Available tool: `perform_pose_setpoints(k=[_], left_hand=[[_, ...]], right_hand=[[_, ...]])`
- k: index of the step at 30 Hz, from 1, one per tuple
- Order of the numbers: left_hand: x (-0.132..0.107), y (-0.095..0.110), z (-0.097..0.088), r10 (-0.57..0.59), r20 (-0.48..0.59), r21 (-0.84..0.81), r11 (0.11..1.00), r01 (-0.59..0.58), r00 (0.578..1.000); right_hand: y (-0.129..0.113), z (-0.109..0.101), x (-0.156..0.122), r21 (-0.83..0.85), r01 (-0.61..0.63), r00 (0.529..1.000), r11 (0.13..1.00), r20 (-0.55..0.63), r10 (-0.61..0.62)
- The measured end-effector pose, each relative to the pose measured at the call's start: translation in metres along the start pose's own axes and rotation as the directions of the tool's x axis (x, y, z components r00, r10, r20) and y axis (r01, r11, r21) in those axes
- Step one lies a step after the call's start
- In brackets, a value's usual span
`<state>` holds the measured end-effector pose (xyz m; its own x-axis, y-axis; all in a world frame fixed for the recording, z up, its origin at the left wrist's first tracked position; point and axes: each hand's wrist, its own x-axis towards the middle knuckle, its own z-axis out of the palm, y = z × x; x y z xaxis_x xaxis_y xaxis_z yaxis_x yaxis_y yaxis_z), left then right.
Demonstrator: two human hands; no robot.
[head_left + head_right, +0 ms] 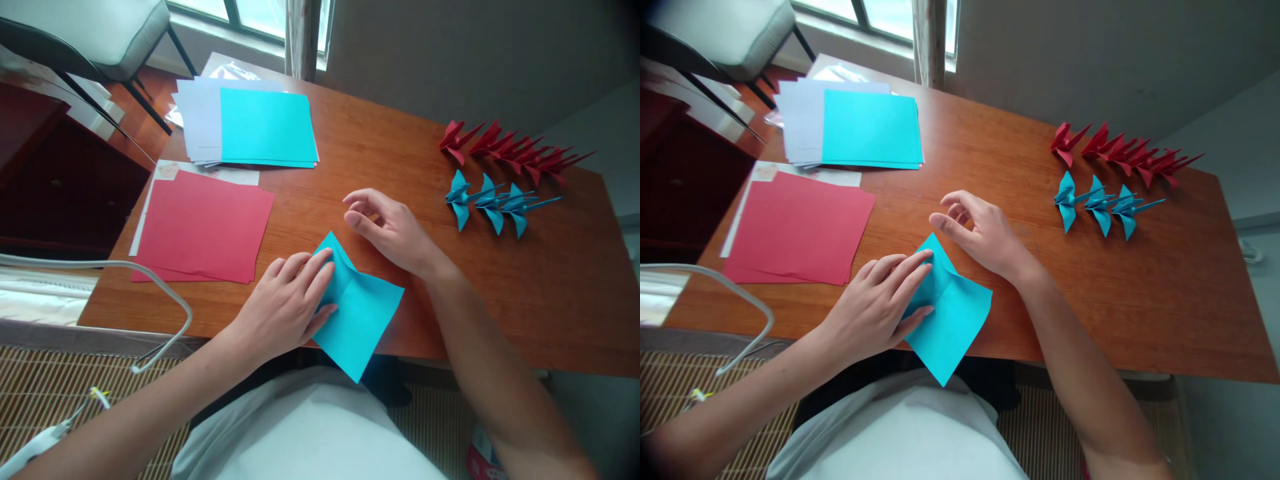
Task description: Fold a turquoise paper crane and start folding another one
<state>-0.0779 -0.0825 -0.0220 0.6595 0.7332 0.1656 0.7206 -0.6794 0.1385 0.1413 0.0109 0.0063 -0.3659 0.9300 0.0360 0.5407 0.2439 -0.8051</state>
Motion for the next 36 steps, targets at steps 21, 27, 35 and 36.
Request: perform_pose_setpoints(k=[21,27,35,36], left_hand=[[0.004,-0.003,-0.005,0.057,0.016,-0.014,0.998,-0.056,0.998],[0.002,-0.004,-0.009,-0.255,-0.084,-0.044,0.967,0.252,0.963],[0.006,0.015,-0.013,-0.439,-0.005,-0.054,0.897,0.439,0.898],[0.007,0.017,-0.013,-0.446,-0.001,-0.062,0.893,0.445,0.895]], right_hand=[[0.006,0.039,-0.095,-0.744,0.129,0.972,0.655,-0.037,-0.233],[0.008,0.044,-0.099,-0.691,0.113,0.979,0.714,-0.045,-0.199],[0.005,0.045,-0.108,-0.669,0.053,0.987,0.741,-0.076,-0.140],[0.003,0.046,-0.108,-0.673,0.043,0.988,0.738,-0.081,-0.131]])
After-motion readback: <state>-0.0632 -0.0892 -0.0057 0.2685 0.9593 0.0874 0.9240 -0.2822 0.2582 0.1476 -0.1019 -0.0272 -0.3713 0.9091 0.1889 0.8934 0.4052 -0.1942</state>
